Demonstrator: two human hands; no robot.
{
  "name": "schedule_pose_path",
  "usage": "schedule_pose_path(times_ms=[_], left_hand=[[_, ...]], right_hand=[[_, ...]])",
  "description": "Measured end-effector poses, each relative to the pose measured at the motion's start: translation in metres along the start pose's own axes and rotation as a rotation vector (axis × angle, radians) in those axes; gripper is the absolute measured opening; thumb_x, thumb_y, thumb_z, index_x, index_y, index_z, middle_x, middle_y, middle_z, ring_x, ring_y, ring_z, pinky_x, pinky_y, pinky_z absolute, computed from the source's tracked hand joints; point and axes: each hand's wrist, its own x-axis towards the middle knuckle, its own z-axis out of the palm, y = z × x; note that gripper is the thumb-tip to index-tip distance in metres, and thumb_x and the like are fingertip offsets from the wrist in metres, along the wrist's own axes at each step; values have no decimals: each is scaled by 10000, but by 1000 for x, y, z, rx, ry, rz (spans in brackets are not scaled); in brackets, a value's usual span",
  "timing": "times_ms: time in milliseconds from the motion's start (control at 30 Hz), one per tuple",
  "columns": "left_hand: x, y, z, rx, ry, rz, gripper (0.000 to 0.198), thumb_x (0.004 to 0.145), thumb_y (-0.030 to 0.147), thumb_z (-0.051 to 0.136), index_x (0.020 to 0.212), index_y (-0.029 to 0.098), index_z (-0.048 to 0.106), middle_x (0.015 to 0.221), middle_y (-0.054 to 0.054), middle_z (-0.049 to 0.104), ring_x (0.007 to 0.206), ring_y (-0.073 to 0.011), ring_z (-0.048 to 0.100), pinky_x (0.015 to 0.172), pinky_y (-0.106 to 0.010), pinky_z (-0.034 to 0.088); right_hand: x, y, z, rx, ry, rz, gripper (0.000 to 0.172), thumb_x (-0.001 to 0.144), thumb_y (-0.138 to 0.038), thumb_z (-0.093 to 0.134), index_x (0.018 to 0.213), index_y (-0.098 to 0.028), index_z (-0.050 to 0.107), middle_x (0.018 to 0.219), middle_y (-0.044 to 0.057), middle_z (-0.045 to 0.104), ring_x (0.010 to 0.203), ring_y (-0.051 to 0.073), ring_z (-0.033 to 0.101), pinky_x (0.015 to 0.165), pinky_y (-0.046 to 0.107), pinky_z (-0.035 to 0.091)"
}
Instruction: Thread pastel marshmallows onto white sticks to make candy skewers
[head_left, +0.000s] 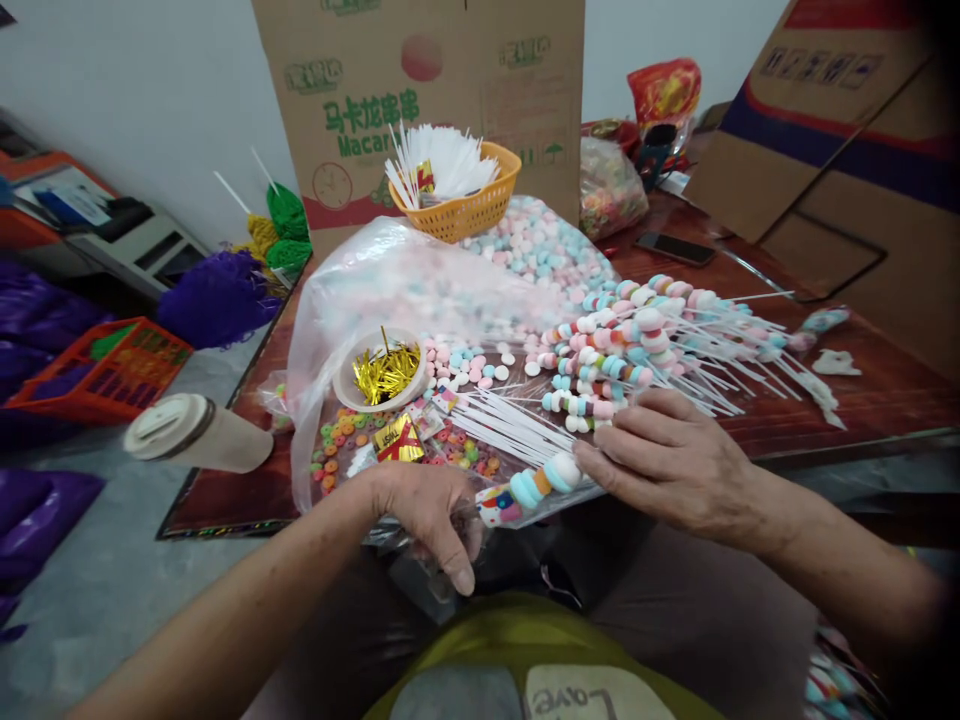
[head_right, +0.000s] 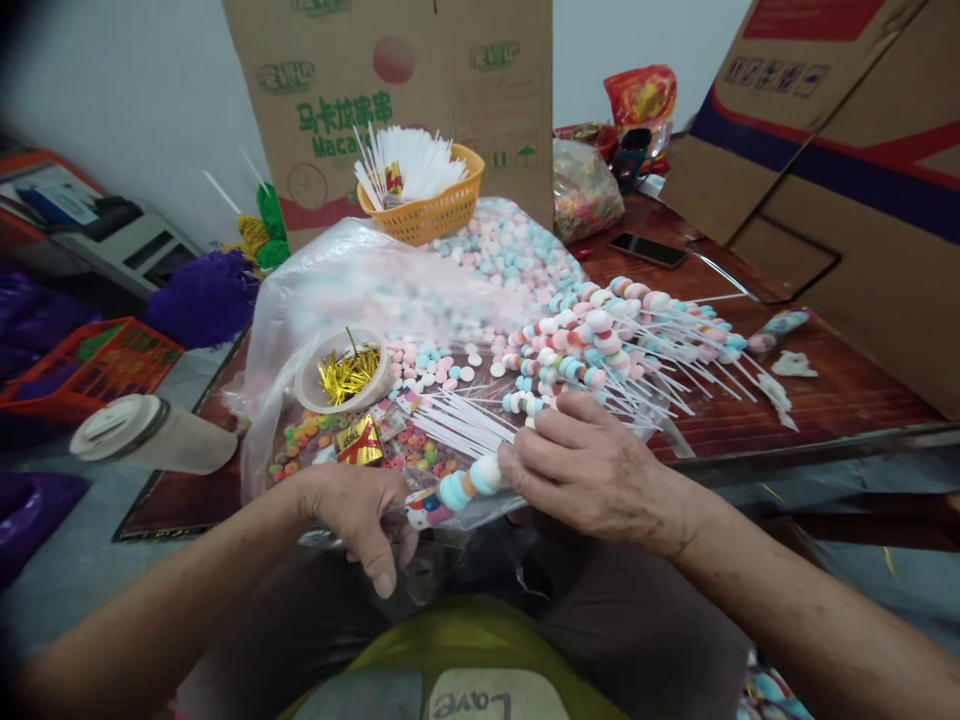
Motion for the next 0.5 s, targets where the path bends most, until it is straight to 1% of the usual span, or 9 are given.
schedule_pose_path(times_ms=[67,167,233,300,367,500], left_hand=[[-1,-2,-2,17,101,48,274,554,374,732,685,156,629,505,49,529,426,-74,439,414,-180,363],[0,-4,-4,43,304,201,284,593,370,711,754,148,636,618,41,573,549,-89,485,523,-180,394],[2,-4,-4,53,377,258,292,603,347,706,802,147,632,686,36,585,621,-102,498,573,-179,398],[5,-3,-3,89,408,259,290,605,326,703,821,150,620,701,42,576,639,-106,497,580,-176,390],[7,-1,0,167,444,235,273,600,323,704,792,154,608,668,56,550,614,-99,485,559,-169,368],[12,2,8,258,538,199,250,599,324,700,731,156,570,613,75,487,579,-89,454,505,-157,318]], right_hand=[[-1,-1,4,48,-9,2,145,855,-115,440,921,-183,548,754,24,588,729,139,473,745,347,344],[0,-2,9,154,-14,17,155,863,-152,410,859,-160,565,660,25,552,646,136,433,666,318,328],[0,-4,12,223,-18,50,191,864,-163,386,836,-151,574,638,33,539,640,142,431,634,304,316],[-1,-7,14,270,-42,100,207,852,-154,378,816,-151,582,654,45,541,654,148,442,609,288,309],[-2,-12,16,280,-98,144,205,831,-136,386,804,-163,587,668,45,539,632,146,436,568,275,290],[-4,-20,21,209,-230,209,207,803,-109,402,824,-188,593,710,41,549,613,158,435,532,287,257]])
